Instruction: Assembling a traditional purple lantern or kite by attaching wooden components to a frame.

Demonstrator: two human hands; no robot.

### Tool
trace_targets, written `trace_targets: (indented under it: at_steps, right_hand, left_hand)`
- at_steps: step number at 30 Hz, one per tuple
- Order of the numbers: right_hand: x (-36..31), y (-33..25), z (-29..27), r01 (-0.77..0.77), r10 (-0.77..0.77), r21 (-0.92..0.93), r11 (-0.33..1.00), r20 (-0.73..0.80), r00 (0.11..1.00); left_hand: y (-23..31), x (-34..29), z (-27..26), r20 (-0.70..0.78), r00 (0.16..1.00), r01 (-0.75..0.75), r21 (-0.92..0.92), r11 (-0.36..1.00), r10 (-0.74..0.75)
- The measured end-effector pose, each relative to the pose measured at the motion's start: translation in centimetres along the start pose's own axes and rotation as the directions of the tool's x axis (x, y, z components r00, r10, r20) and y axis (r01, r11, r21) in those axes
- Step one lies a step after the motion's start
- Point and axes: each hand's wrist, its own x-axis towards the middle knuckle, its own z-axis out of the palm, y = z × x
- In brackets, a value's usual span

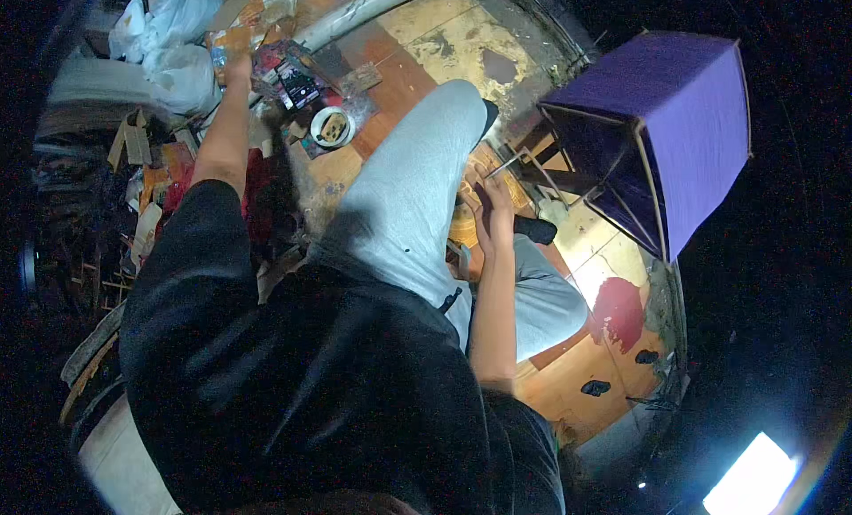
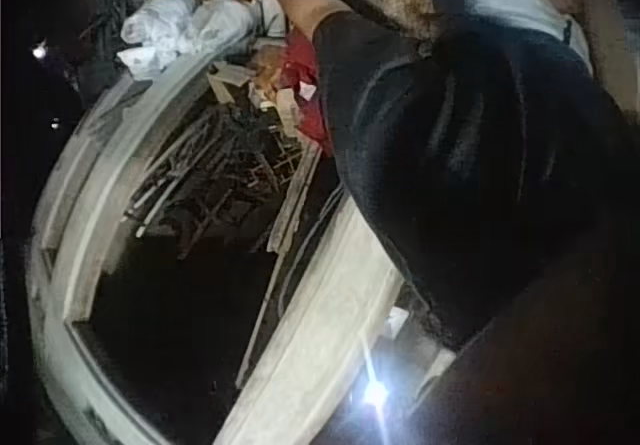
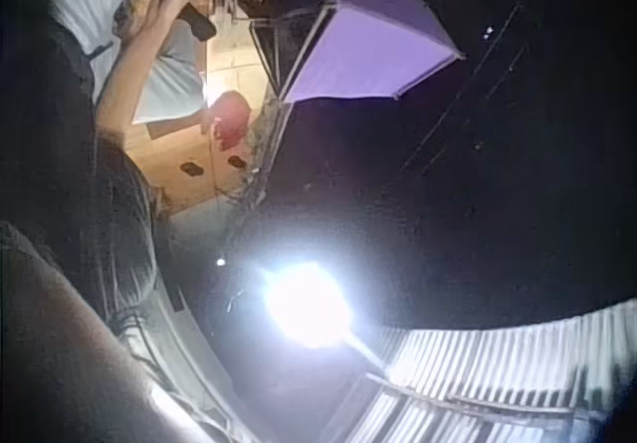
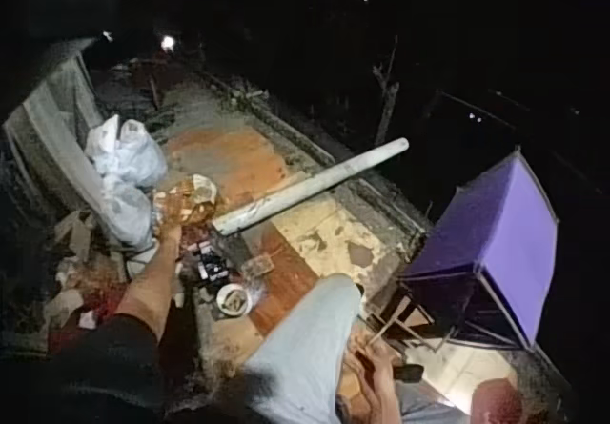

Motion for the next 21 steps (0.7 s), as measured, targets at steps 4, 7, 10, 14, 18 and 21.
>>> trace_targets:
  at_steps: [4,7,10,14,18,21]
  right_hand:
    - [-4.5,-3.7,1.5,0.134,-0.137,0.042,0.99,0.08,0.987]
    - [-8.3,-6.8,-0.7,0.237,-0.24,0.063,0.969,0.041,0.97]
    - [-11.2,-10.2,-4.5,0.35,-0.35,-0.015,0.936,-0.1,0.931]
    - [-12.3,-12.0,-10.7,0.265,-0.426,-0.384,0.885,-0.434,0.794]
    - [-9.6,-9.8,-17.7,-0.112,-0.302,-0.57,0.814,-0.58,0.757]
    - [-4.2,-5.0,-20.9,-0.248,-0.157,-0.574,0.78,-0.564,0.811]
  left_hand:
    - [0.9,-0.7,0.1,-0.095,0.989,0.091,-0.215,0.972,-0.114]
    - [1.3,-0.8,-0.9,0.146,0.977,0.18,-0.15,0.972,-0.159]
    - [1.1,-0.6,-0.9,0.155,0.981,0.138,-0.129,0.982,-0.117]
    - [-0.3,0.6,0.8,0.108,0.988,0.143,-0.425,0.894,-0.106]
    - [-2.0,1.9,2.2,0.073,0.997,0.057,-0.437,0.898,-0.027]
    - [-2.0,2.1,2.3,0.194,0.975,0.209,-0.62,0.756,-0.111]
